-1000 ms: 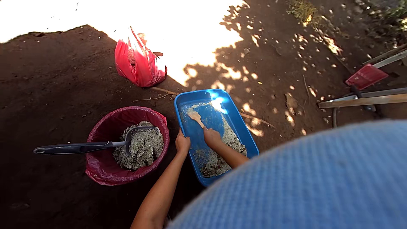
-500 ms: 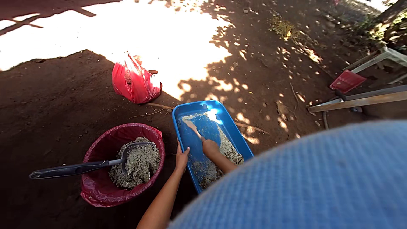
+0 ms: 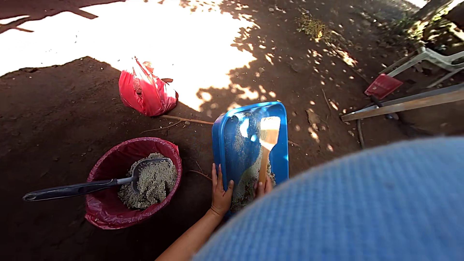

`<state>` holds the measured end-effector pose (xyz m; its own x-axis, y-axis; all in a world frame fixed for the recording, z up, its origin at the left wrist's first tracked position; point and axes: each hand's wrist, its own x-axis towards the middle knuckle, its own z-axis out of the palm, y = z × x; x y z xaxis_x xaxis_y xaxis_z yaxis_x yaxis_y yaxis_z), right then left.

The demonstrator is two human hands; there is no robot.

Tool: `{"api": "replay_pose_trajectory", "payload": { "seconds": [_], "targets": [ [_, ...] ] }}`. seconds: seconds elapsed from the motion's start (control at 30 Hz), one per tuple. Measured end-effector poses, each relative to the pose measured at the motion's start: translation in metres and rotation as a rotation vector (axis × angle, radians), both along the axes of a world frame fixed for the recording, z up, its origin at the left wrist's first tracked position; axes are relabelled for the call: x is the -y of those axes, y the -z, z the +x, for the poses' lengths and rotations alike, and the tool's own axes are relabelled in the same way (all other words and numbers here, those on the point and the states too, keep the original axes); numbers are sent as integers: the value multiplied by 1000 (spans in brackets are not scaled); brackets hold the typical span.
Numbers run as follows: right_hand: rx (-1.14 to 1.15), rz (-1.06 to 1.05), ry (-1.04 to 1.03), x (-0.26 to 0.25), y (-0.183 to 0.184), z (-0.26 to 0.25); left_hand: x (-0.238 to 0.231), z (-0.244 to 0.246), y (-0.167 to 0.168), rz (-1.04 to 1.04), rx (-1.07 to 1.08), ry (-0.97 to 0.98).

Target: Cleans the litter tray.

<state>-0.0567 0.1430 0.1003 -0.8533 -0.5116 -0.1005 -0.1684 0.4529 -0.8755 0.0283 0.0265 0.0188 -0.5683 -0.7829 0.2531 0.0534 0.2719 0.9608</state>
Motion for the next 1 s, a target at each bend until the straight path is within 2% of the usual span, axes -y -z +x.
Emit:
{"api": "replay_pose_trajectory", "payload": {
  "seconds": [0.07, 0.1, 0.2, 0.27, 0.33, 0.43, 0.53, 0.67, 0.73, 0.8, 0.87, 0.93, 0.97, 1.0],
  "targets": [
    [-85, 177, -96, -12, 38, -18, -1, -1, 0, 45, 20, 3],
    [-133, 223, -100, -10, 40, -26, 1, -2, -1, 60, 24, 2],
    [-232, 159, -25, -4, 39, -44, 7, -6, -4, 128, 44, -2],
    [-162, 265, -75, -3, 37, -48, 7, -10, 2, 87, 24, -42],
    [14, 415, -146, 1, 30, -54, 10, -17, 0, 82, 14, -55],
    [-54, 292, -57, 4, 46, -50, 13, -20, -2, 106, 49, -61],
    [21, 433, -171, 9, 39, -51, 11, -19, -3, 121, 61, -41],
    [-99, 273, -96, 10, 50, -51, 15, -19, -6, 122, 70, -32],
    [24, 462, -218, 2, 49, -54, 15, -18, -7, 125, 77, -25],
    [54, 489, -138, -6, 44, -74, 22, -21, -12, 160, 95, -28],
    [-84, 356, 119, -21, 44, -106, 27, -20, -16, 219, 88, -42],
    [-239, 331, 316, -38, 56, -140, 25, -18, -20, 273, 45, -66],
    [-403, 343, 351, -42, 68, -150, 25, -17, -23, 311, 31, -70],
    [-703, 313, 367, -41, 81, -153, 28, -16, -25, 346, 21, -66]
  ]
}}
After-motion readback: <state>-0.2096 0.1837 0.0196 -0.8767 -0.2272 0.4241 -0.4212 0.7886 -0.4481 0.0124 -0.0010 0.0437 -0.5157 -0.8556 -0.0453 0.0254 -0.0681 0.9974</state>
